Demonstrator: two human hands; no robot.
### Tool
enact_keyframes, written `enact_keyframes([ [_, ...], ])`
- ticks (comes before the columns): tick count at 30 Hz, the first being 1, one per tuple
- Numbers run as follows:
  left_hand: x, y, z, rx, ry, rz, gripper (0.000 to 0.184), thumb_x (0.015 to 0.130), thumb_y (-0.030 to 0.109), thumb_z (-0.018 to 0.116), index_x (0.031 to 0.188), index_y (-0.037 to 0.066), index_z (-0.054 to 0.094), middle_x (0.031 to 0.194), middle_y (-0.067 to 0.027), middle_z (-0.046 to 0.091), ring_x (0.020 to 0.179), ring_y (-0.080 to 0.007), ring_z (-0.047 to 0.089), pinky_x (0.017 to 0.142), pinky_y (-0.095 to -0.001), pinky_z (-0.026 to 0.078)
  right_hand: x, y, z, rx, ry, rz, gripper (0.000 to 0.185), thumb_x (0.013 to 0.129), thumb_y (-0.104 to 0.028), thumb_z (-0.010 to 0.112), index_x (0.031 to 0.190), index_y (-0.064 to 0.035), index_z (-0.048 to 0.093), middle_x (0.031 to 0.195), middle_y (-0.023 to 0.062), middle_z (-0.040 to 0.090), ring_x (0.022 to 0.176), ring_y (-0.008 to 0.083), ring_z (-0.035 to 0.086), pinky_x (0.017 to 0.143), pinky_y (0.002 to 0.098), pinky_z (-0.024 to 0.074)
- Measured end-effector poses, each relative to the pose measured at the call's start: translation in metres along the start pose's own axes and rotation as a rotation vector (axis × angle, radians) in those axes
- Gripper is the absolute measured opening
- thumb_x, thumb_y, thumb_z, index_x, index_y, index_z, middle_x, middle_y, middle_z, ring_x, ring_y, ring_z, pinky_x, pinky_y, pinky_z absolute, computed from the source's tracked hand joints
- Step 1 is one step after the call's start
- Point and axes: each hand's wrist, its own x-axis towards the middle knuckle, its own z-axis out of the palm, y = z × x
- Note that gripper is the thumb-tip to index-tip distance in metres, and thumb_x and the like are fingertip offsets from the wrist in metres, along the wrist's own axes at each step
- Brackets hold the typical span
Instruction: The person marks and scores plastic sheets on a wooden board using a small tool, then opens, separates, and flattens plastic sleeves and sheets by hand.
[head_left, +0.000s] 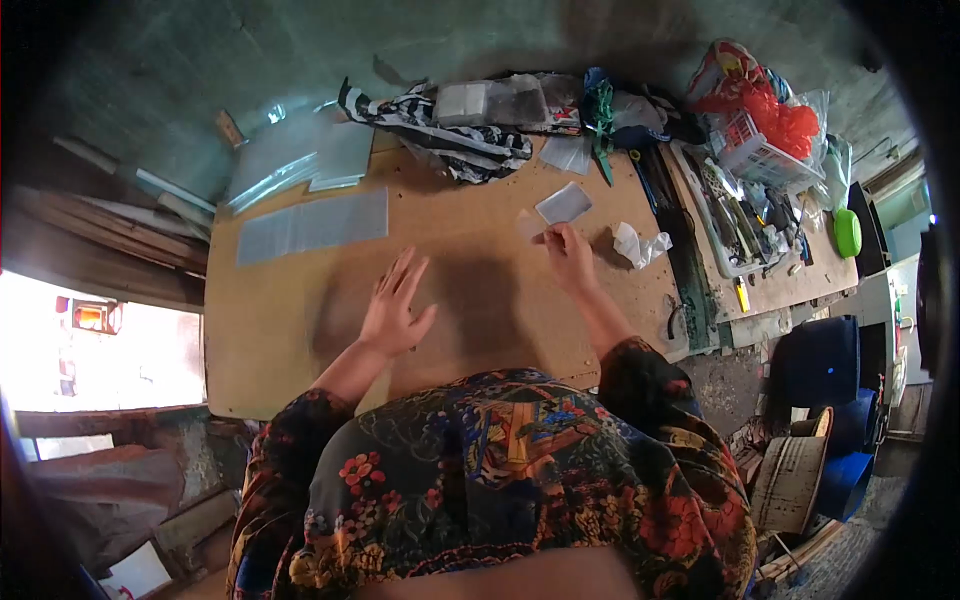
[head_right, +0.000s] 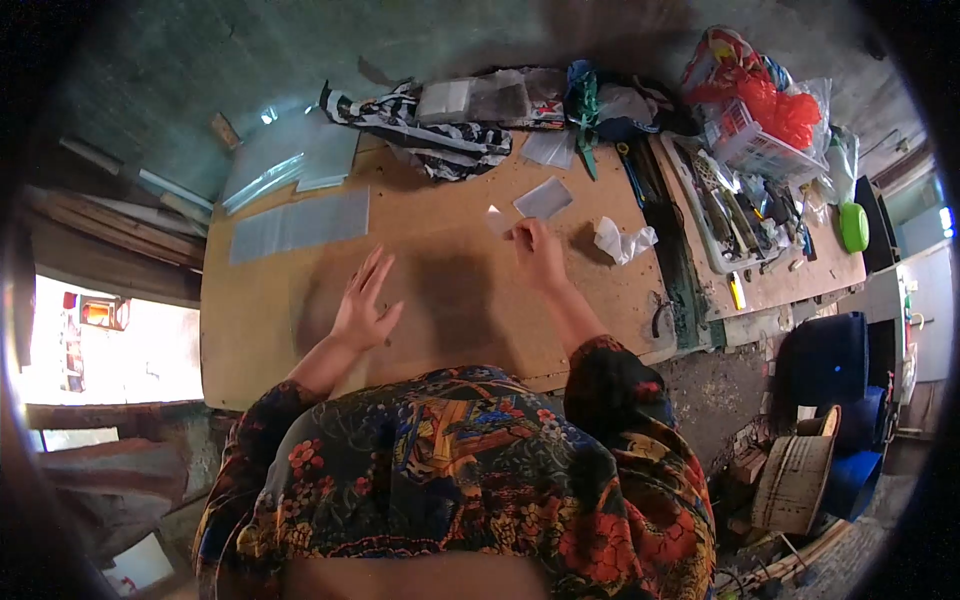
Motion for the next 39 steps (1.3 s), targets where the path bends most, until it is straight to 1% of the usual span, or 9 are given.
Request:
enact_keyframes([
  [2,0.023,0.032,0.000,-0.166,0.127,0.042,0.065,0.073,0.018,0.061,0.129,0.006,0.032,0.132,-0.0180,0.032,0.120,-0.0321,0.034,0.096,-0.0404,0.031,-0.006,-0.032,-0.016,0.872,-0.255,0.351,0.006,0.086,-0.010,0.051,0.088,-0.0045,0.054,0.081,0.0040,0.059,0.068,0.0151,0.060,0.058,0.0270,0.0474],
  [4,0.048,0.054,0.005,-0.227,0.198,0.080,0.063,0.074,0.016,0.062,0.128,0.004,0.032,0.129,-0.0181,0.037,0.116,-0.0300,0.041,0.093,-0.0376,0.036,-0.009,-0.053,-0.031,0.874,-0.402,0.405,0.009,0.087,-0.011,0.050,0.092,-0.0033,0.053,0.081,0.0042,0.059,0.068,0.0143,0.060,0.060,0.0270,0.0476],
  [6,0.064,0.071,0.014,-1.220,-0.226,-0.314,0.044,0.079,0.014,0.060,0.117,0.000,0.044,0.107,-0.0129,0.054,0.094,-0.0193,0.056,0.078,-0.0278,0.045,-0.017,-0.063,-0.043,0.871,-0.539,0.461,0.013,0.088,-0.011,0.049,0.097,-0.0020,0.051,0.080,0.0044,0.058,0.068,0.0134,0.060,0.062,0.0269,0.0478],
  [7,0.064,0.075,0.017,-1.220,-0.228,-0.312,0.044,0.079,0.014,0.060,0.117,0.000,0.044,0.107,-0.0129,0.054,0.094,-0.0193,0.056,0.078,-0.0278,0.045,-0.019,-0.067,-0.046,0.824,-0.572,0.427,0.017,0.086,-0.010,0.051,0.100,-0.0005,0.049,0.080,0.0056,0.058,0.068,0.0148,0.060,0.063,0.0271,0.0480],
  [9,0.064,0.082,0.022,-0.977,-0.268,-0.436,0.021,0.083,0.013,0.057,0.101,0.002,0.052,0.090,-0.0033,0.058,0.072,-0.0081,0.056,0.063,-0.0224,0.044,-0.024,-0.073,-0.050,0.778,-0.603,0.390,0.022,0.085,-0.010,0.053,0.103,0.0010,0.048,0.080,0.0067,0.059,0.068,0.0161,0.061,0.064,0.0273,0.0481],
  [16,0.055,0.068,0.066,-0.977,0.050,-0.683,0.016,0.083,0.016,0.057,0.091,0.003,0.054,0.076,-0.0020,0.059,0.067,-0.0086,0.056,0.058,-0.0220,0.044,-0.038,-0.011,-0.030,0.581,-0.498,0.333,0.035,0.076,-0.005,0.063,0.105,0.0024,0.045,0.073,0.0106,0.060,0.065,0.0157,0.060,0.060,0.0272,0.0460],
  [22,0.038,0.036,0.107,-0.270,0.083,-0.510,0.021,0.074,0.021,0.062,0.089,0.007,0.058,0.069,-0.0059,0.062,0.064,-0.0214,0.061,0.061,-0.0331,0.047,-0.021,0.022,0.005,0.013,-0.309,0.082,0.040,0.073,-0.010,0.064,0.105,-0.0007,0.044,0.075,0.0148,0.061,0.067,0.0269,0.060,0.059,0.0364,0.0467],
  [26,0.035,0.030,0.115,-0.097,0.140,-0.510,0.018,0.072,0.018,0.061,0.088,0.011,0.060,0.090,-0.0078,0.060,0.087,-0.0270,0.056,0.075,-0.0365,0.044,-0.025,0.023,0.018,-0.207,-0.221,0.039,0.038,0.075,-0.013,0.059,0.109,-0.0080,0.044,0.080,0.0185,0.060,0.075,0.0394,0.056,0.066,0.0442,0.0448],
  [39,0.036,0.024,0.110,0.383,-0.067,-0.100,0.039,0.083,0.037,0.047,0.120,0.024,0.049,0.134,-0.0114,0.028,0.125,-0.0328,0.021,0.099,-0.0540,0.012,-0.073,0.016,-0.003,-0.496,-0.351,-0.429,0.035,0.079,-0.019,0.054,0.113,-0.0121,0.050,0.127,0.0078,0.040,0.120,0.0281,0.033,0.095,0.0491,0.0261],
])
